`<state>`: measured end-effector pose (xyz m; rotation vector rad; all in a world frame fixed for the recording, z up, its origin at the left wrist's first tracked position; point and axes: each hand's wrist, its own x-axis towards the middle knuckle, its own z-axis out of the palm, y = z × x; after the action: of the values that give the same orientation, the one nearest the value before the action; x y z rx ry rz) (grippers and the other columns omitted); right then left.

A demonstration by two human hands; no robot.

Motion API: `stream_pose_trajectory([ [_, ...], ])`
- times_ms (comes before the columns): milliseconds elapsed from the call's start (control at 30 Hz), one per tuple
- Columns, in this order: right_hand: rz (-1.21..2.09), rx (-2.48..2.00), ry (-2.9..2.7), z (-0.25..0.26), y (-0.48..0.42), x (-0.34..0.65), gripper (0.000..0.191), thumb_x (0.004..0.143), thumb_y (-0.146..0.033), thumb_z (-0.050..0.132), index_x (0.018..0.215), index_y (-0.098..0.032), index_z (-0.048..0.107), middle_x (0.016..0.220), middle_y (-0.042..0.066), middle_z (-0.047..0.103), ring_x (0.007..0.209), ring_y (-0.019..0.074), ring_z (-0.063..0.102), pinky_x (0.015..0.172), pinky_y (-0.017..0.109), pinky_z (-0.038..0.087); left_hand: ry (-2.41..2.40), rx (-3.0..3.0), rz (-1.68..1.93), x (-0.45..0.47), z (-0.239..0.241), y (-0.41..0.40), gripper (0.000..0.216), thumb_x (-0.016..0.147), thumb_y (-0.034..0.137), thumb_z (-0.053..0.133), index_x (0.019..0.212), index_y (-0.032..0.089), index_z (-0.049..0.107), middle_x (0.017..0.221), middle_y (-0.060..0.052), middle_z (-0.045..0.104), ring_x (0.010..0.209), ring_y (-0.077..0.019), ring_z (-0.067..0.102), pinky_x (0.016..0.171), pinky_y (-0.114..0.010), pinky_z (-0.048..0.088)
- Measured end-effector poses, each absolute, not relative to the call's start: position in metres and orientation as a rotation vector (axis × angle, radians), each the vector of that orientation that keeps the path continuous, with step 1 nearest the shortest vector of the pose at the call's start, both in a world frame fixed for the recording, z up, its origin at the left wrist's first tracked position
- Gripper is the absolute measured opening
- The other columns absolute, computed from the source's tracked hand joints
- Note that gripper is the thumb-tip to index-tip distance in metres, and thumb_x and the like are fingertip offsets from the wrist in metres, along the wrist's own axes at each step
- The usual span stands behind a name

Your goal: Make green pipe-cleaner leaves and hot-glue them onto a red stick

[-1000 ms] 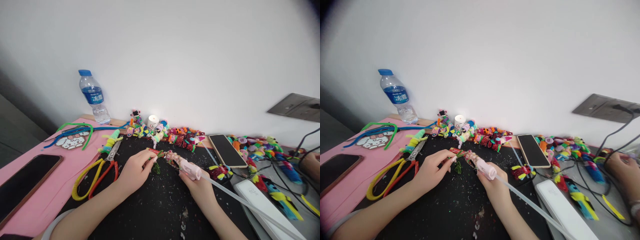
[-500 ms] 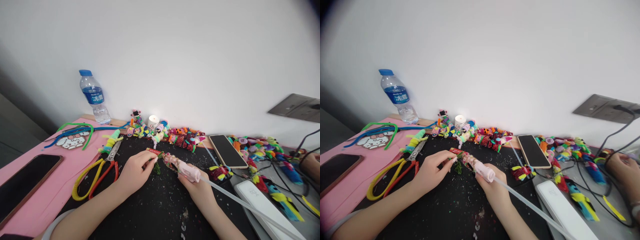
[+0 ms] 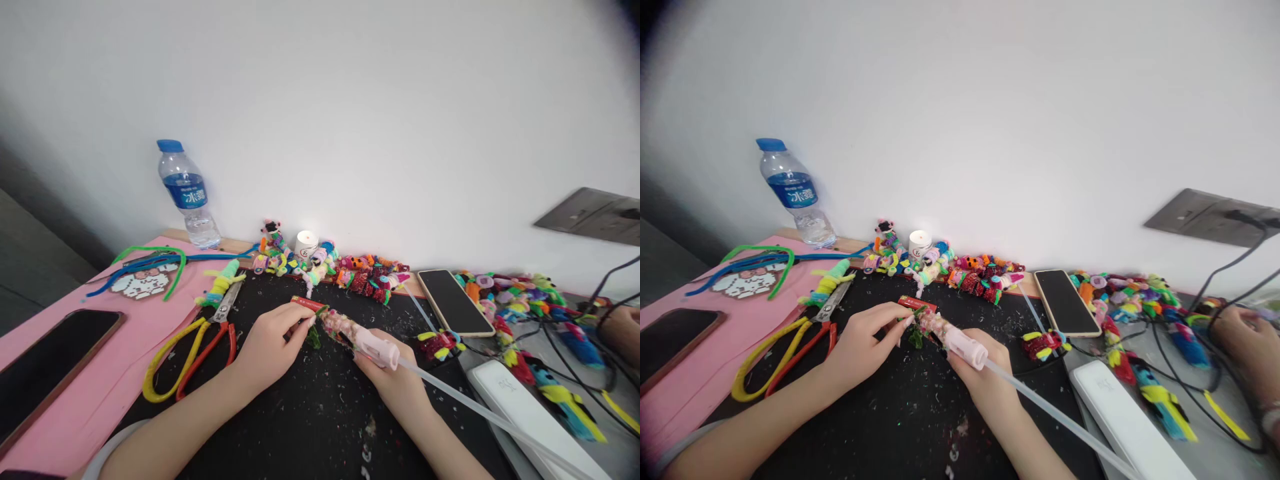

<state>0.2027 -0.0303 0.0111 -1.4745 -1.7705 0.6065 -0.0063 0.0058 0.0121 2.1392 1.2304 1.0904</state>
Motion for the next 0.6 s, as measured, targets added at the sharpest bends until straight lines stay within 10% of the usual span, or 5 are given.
stream_pose_trajectory([
  [600,0.566,-1.479,-1.753,0.0092,-0.0305,0.2049,0.004,0.073,-0.022,0.06,0.073,-0.017,0.061,0.064,0.001,0.063,0.056,0.0149,0.058,0.053,0.022,0.045,1.249,2.127,1.085,-0.0076,0.0111,0.0075,0.012,0.085,0.017,0.048,0.086,0.018,0.06,0.071,0.0,0.058,0.057,-0.0104,0.051,0.056,-0.021,0.039],
])
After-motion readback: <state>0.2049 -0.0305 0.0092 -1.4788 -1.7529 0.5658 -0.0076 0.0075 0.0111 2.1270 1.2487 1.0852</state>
